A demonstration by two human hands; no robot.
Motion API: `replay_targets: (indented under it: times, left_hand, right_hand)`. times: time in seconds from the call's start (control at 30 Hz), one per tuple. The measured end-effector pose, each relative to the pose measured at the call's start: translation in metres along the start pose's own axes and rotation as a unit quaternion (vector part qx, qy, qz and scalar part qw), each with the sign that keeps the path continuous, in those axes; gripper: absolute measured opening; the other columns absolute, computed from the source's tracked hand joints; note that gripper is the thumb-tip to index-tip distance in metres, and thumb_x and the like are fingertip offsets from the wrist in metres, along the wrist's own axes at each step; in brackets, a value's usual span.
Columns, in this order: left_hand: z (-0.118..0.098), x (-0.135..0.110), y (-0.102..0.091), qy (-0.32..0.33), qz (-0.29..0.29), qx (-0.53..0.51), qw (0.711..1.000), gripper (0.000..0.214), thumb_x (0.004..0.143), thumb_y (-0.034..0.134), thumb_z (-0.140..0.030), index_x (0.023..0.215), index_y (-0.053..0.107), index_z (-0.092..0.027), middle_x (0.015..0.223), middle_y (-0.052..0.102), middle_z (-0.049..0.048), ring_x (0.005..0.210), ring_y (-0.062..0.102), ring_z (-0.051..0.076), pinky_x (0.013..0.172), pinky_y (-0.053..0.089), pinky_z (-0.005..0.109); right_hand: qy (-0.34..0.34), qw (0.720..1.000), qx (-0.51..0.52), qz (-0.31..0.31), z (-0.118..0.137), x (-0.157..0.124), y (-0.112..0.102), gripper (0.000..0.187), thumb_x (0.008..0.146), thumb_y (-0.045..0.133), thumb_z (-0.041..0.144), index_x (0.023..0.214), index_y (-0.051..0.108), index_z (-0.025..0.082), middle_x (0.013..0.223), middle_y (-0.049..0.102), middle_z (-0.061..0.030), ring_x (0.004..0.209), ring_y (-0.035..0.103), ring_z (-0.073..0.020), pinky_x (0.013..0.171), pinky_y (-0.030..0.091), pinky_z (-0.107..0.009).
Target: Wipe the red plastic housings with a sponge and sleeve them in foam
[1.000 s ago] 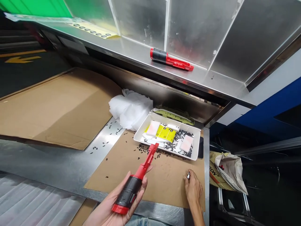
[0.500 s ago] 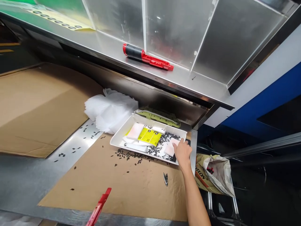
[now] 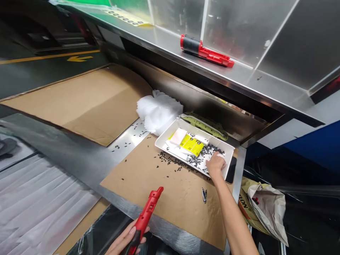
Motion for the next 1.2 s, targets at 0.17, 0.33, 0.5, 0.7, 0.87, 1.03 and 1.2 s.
replay_targets:
  times: [0.17, 0.33, 0.5, 0.7, 0.87, 1.03, 1.2]
  left_hand:
    - [-0.005, 0.001, 0.028, -0.026, 0.042, -0.032, 0.998, 0.067, 0.069, 0.082, -0.037, 0.127, 0.056, -0.014, 0.069, 0.073, 0.0053, 0.05, 0.06, 0.013, 0.044, 0.047, 0.017]
    - [-0.006, 0.02, 0.07, -0.13, 0.131, 0.028, 0.982, 0.034, 0.087, 0.063, -0.024, 0.116, 0.051, -0.012, 0.063, 0.068, 0.0044, 0.044, 0.055, 0.011, 0.042, 0.046, 0.018]
    - [-0.005, 0.052, 0.081, -0.187, 0.182, 0.112, 0.959, 0.015, 0.092, 0.056, -0.022, 0.101, 0.055, -0.011, 0.059, 0.066, 0.0049, 0.042, 0.054, 0.01, 0.04, 0.045, 0.017]
    - [-0.015, 0.072, 0.066, -0.187, 0.203, 0.214, 0.937, 0.036, 0.089, 0.059, -0.047, 0.112, 0.058, -0.019, 0.051, 0.057, -0.0028, 0.039, 0.048, 0.006, 0.039, 0.035, 0.011]
    - [-0.011, 0.084, 0.055, -0.22, 0.153, 0.282, 0.921, 0.054, 0.073, 0.065, -0.068, 0.085, 0.062, -0.016, 0.047, 0.055, -0.0015, 0.036, 0.041, 0.004, 0.038, 0.029, 0.013]
    - [-0.015, 0.086, 0.061, -0.183, 0.197, 0.325, 0.907, 0.087, 0.06, 0.058, -0.084, 0.116, 0.054, -0.016, 0.046, 0.052, -0.0039, 0.035, 0.034, 0.005, 0.036, 0.02, 0.014]
    - [-0.016, 0.084, 0.07, -0.132, 0.247, 0.349, 0.894, 0.092, 0.066, 0.052, -0.082, 0.131, 0.043, -0.018, 0.046, 0.053, -0.0042, 0.031, 0.032, 0.007, 0.033, 0.017, 0.017]
  right_hand:
    - [-0.028, 0.992, 0.082, -0.087, -0.044, -0.032, -0.035, 0.055, 0.1, 0.026, 0.038, 0.152, 0.026, 0.023, 0.133, 0.05, -0.0199, 0.109, 0.063, -0.0303, 0.088, 0.05, -0.044]
    - [-0.214, 0.889, 0.375, -0.154, -0.038, -0.147, 0.0, 0.054, 0.1, 0.024, 0.042, 0.15, 0.034, 0.023, 0.135, 0.05, -0.01, 0.124, 0.053, -0.0223, 0.103, 0.046, -0.035]
    - [-0.225, 0.894, 0.384, -0.056, 0.03, -0.187, 0.081, 0.047, 0.1, 0.035, 0.043, 0.146, 0.042, 0.035, 0.127, 0.048, -0.0092, 0.113, 0.06, -0.0228, 0.091, 0.055, -0.034]
    - [-0.164, 0.913, 0.337, -0.162, 0.048, -0.176, 0.09, 0.045, 0.099, 0.039, 0.027, 0.142, 0.047, 0.034, 0.151, 0.034, -0.0119, 0.136, 0.044, -0.0291, 0.104, 0.048, -0.045]
    - [-0.172, 0.905, 0.326, -0.211, 0.063, -0.204, 0.094, 0.048, 0.096, 0.044, 0.019, 0.14, 0.05, 0.036, 0.138, 0.046, -0.0117, 0.121, 0.057, -0.0255, 0.09, 0.057, -0.038]
    - [-0.134, 0.906, 0.34, -0.213, 0.066, -0.211, 0.094, 0.053, 0.095, 0.042, 0.015, 0.143, 0.046, 0.035, 0.138, 0.043, -0.0123, 0.117, 0.059, -0.024, 0.085, 0.059, -0.034]
    - [-0.1, 0.921, 0.313, -0.207, 0.064, -0.207, 0.093, 0.045, 0.095, 0.043, 0.017, 0.135, 0.056, 0.035, 0.135, 0.045, -0.0125, 0.122, 0.056, -0.0276, 0.089, 0.057, -0.04]
Point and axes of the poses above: each hand's wrist, its own x-axis towards the middle knuckle, its own y-axis out of the palm, z = x × y, the point moved 7 cm from there along x, towards the middle knuckle
